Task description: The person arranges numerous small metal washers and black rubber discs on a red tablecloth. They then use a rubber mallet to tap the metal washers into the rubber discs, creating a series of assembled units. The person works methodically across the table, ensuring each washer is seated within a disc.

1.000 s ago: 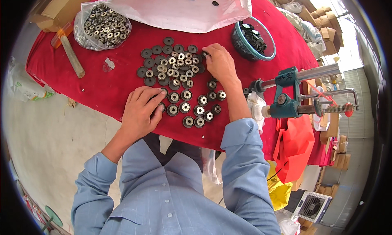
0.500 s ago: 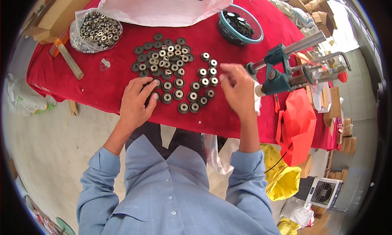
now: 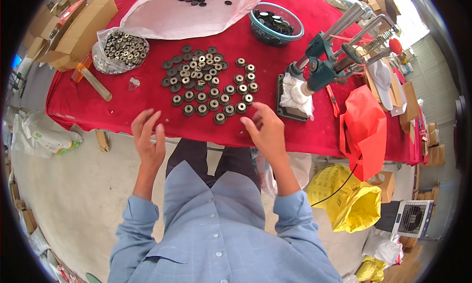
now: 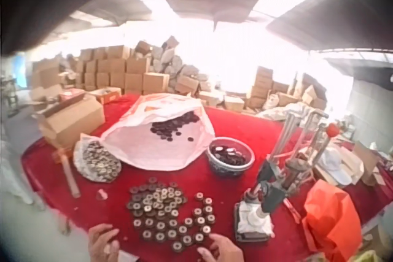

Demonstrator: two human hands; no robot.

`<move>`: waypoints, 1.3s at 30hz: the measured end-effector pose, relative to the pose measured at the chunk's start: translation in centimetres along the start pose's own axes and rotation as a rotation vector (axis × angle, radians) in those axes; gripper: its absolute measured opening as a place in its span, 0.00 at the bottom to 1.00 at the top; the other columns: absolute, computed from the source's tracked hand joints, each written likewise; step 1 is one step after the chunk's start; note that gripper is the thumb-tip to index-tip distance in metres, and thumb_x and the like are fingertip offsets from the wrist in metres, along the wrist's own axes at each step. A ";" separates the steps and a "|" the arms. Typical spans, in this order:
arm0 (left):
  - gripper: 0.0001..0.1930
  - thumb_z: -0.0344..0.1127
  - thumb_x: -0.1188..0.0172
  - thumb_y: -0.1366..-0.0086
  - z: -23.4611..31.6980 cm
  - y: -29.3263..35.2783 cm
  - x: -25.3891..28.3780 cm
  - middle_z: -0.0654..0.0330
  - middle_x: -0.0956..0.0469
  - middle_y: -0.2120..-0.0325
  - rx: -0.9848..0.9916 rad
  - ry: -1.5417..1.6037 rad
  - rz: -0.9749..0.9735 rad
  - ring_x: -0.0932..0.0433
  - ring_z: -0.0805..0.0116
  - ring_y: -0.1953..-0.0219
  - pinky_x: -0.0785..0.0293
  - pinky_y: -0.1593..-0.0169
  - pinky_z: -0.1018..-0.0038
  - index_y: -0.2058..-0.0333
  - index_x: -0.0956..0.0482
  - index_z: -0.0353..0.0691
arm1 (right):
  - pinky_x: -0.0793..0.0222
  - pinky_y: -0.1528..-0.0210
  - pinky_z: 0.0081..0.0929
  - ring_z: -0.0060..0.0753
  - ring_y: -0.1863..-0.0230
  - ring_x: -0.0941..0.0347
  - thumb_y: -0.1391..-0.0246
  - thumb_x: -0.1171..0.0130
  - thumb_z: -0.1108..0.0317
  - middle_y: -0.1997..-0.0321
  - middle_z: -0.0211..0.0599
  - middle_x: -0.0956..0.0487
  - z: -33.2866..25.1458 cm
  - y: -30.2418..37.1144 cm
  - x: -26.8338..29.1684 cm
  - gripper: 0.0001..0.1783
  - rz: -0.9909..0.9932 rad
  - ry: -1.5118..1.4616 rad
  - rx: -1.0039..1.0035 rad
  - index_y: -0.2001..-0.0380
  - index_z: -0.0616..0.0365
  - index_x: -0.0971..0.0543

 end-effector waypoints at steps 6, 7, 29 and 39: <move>0.17 0.38 0.40 0.25 -17.1 21.8 0.9 0.54 0.16 0.51 1.008 0.148 -0.208 0.18 0.61 0.49 0.23 0.45 0.64 0.43 0.15 0.39 | 0.28 0.67 0.24 0.23 0.70 0.22 0.34 0.33 0.70 0.67 0.35 0.17 3.6 9.0 1.3 0.08 -0.019 -0.266 -0.078 0.58 0.66 0.14; 0.18 0.42 0.41 0.24 -20.5 28.8 -0.1 0.56 0.15 0.52 1.335 0.293 -0.221 0.17 0.63 0.52 0.22 0.48 0.65 0.44 0.15 0.40 | 0.29 0.67 0.23 0.19 0.69 0.23 0.32 0.34 0.69 0.68 0.31 0.18 5.7 10.5 0.1 0.09 -0.027 -0.365 -0.155 0.58 0.66 0.14; 0.21 0.43 0.41 0.26 -20.7 40.1 0.4 0.52 0.14 0.50 1.779 0.098 -0.767 0.14 0.58 0.52 0.18 0.50 0.60 0.43 0.18 0.36 | 0.23 0.46 0.42 0.50 0.47 0.17 0.32 0.42 0.60 0.50 0.50 0.12 27.6 34.7 -13.9 0.20 -0.944 -0.042 -1.426 0.46 0.62 0.15; 0.20 0.42 0.39 0.27 -23.6 34.1 -1.7 0.51 0.13 0.50 1.500 0.112 -0.746 0.14 0.57 0.52 0.18 0.50 0.59 0.43 0.18 0.36 | 0.21 0.46 0.46 0.57 0.49 0.16 0.34 0.40 0.60 0.52 0.54 0.12 28.9 28.1 -15.0 0.18 -1.067 0.112 -1.136 0.50 0.62 0.14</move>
Point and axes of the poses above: each hand's wrist, its own y-axis away from the middle knuckle, its own x-axis out of the back of the hand, z = x × y, the point moved 9 cm from there along -y, towards the middle knuckle
